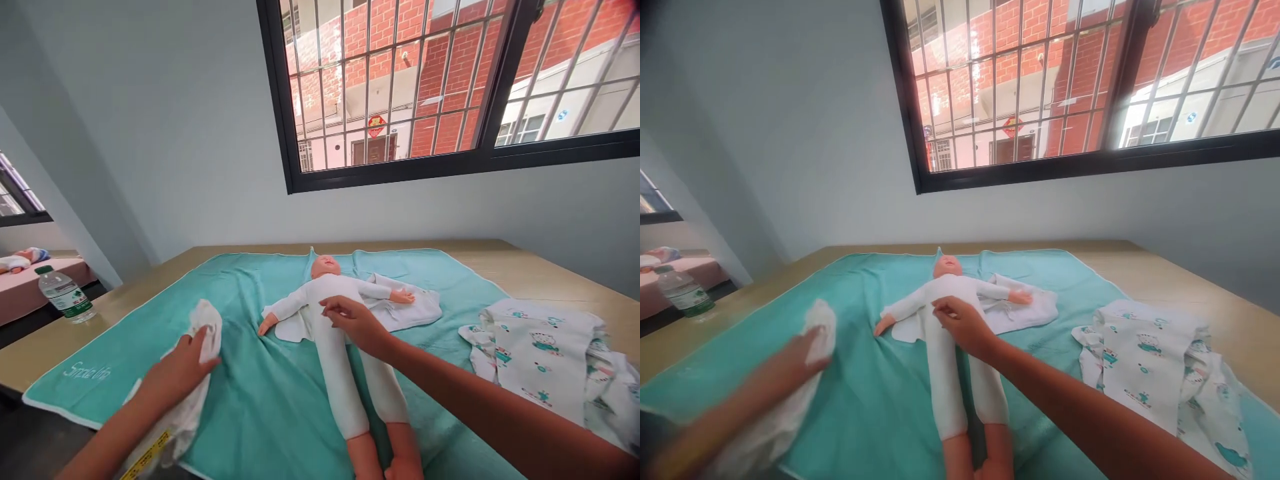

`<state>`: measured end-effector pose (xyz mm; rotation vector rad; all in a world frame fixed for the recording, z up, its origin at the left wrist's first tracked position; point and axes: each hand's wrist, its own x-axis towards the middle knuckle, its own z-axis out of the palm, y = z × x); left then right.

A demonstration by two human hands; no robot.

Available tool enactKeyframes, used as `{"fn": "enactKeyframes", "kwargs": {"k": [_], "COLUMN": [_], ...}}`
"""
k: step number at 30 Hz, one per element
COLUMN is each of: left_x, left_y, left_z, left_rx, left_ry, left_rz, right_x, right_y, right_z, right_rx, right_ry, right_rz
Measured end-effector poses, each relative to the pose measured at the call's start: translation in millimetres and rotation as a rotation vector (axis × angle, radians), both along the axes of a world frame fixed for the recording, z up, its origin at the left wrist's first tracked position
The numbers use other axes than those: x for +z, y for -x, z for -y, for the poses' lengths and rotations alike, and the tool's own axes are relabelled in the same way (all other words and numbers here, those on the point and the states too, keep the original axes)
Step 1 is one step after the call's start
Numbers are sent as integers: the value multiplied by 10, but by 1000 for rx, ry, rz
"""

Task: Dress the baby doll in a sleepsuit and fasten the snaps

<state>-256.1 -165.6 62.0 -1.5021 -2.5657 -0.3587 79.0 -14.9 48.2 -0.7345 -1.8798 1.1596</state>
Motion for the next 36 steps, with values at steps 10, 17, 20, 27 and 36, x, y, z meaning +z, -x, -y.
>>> {"fn": "enactKeyframes", "kwargs": {"k": [10,17,20,27,36], "left_x": [-417,-574,-694,-738,-542], "left_y": [-1025,-1273,-1265,-1250,-1664], "left_z": [-1037,-1864,-1909,-1880,-1437], "left_rx": [-446,-404,-381,-428,-334], "left_ry": [-113,23,-24,-199,-218], "left_rz": [82,-32,-75,-136,396], "right_x": [-181,-479,-597,-382,-5], "right_y": [-552,-725,-791,-718,-475], "right_z": [-735,-1508,-1569,-1537,-1932], "right_rx": [-314,-529,-567,-262,49], "right_ry": [-150,-303,-341,-240,315], "right_rz": [168,538,677,519,522]}}
